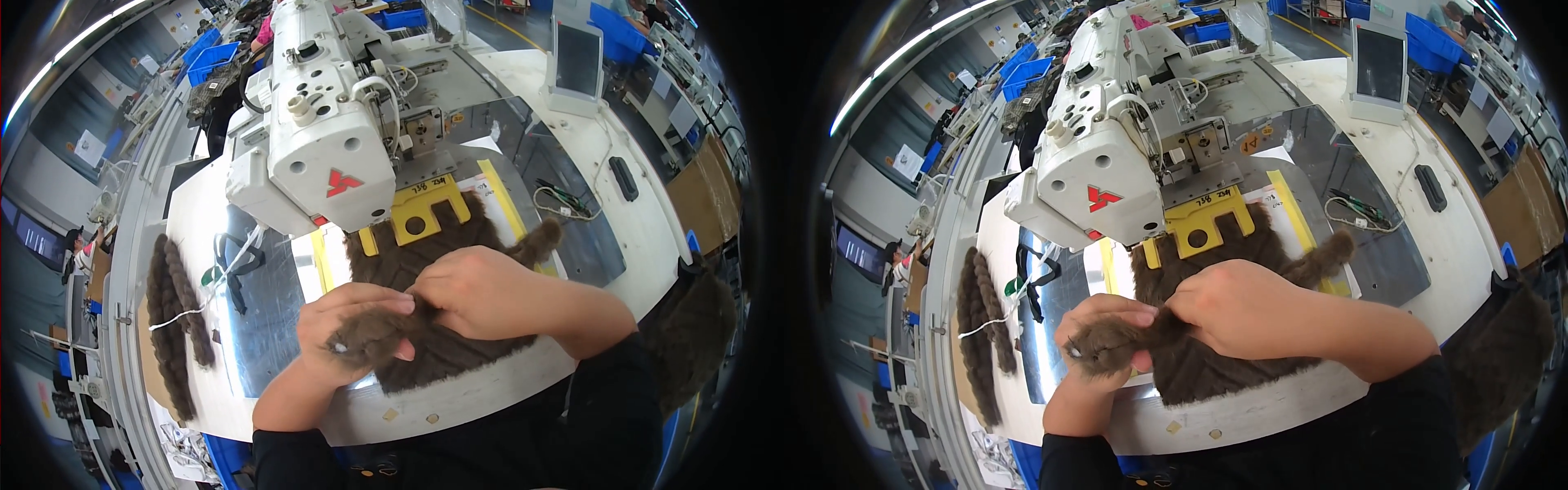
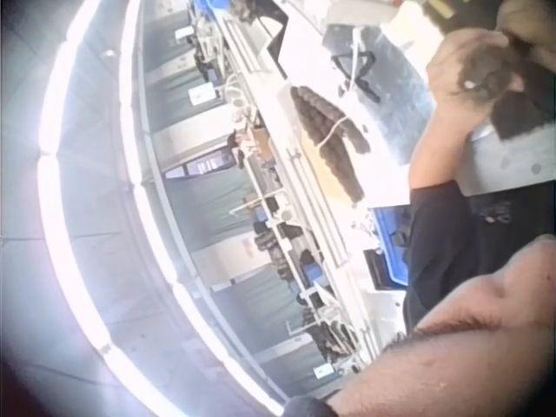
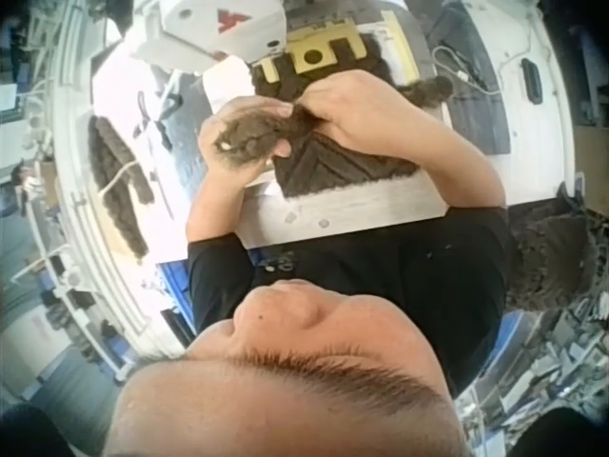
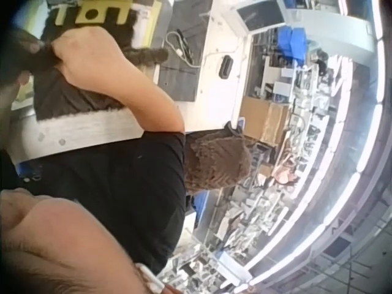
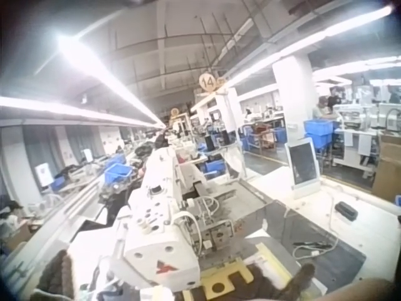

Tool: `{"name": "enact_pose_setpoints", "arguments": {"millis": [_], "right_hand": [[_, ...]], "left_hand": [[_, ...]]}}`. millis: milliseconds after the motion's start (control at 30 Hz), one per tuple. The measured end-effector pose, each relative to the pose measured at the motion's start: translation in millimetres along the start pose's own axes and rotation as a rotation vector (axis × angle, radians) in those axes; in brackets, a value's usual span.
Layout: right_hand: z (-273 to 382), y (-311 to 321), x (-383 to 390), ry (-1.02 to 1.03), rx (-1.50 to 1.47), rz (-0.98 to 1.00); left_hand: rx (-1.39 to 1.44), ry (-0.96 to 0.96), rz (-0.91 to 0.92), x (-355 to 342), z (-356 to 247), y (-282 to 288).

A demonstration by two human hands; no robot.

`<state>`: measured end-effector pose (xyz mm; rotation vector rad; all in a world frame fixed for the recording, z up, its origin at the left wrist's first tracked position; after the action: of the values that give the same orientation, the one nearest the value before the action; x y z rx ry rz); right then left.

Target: Sewing fur strips onto a fabric base using an industrial sewing machine with a template.

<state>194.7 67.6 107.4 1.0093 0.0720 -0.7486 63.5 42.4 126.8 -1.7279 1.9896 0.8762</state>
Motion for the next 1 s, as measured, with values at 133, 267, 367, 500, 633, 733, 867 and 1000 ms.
{"name": "enact_pose_setpoints", "arguments": {"millis": [133,267,367,500,633,733,867,1000], "right_hand": [[-7.2,-7.4,-4.1,-0.077,-0.066,0.1],[-13.2,-11.8,-5.5,-0.146,-0.101,0.2],[-14.0,-15.4,-4.7,-0.158,-0.147,0.246],[-19.8,-26.1,-1.1,-0.204,-0.262,0.287],[-22.6,-32.7,0.2,-0.202,-0.298,0.318],[-20.5,-31.3,-2.2,-0.191,-0.332,0.3],[-22.5,-32.3,-1.8,-0.151,-0.302,0.283],[-25.9,-33.9,-1.1,-0.184,-0.343,0.256]], "left_hand": [[-0.066,-0.111,-0.019,8.9,2.4,-1.2],[-0.146,-0.057,0.036,9.9,3.6,-5.4],[-0.117,-0.078,-0.054,16.4,8.6,-2.1],[-0.136,-0.018,-0.013,11.3,5.8,-4.7],[-0.052,-0.151,0.081,5.9,-2.0,-12.0],[-0.072,-0.142,0.106,10.5,-2.9,-16.8],[-0.09,-0.22,0.124,6.4,-7.2,-27.3],[0.183,-0.07,0.136,12.5,7.8,-32.9]]}}
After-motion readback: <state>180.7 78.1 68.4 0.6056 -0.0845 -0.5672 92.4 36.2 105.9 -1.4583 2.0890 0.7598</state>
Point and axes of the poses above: each hand's wrist, its own x-axis away from the middle knuckle, its own y-axis out of the back of the hand, z = x × y, the point moved 9 cm from there along -x, towards the middle knuckle, and after that the axes turned 7 degrees about -z, right-handed, at the moved point
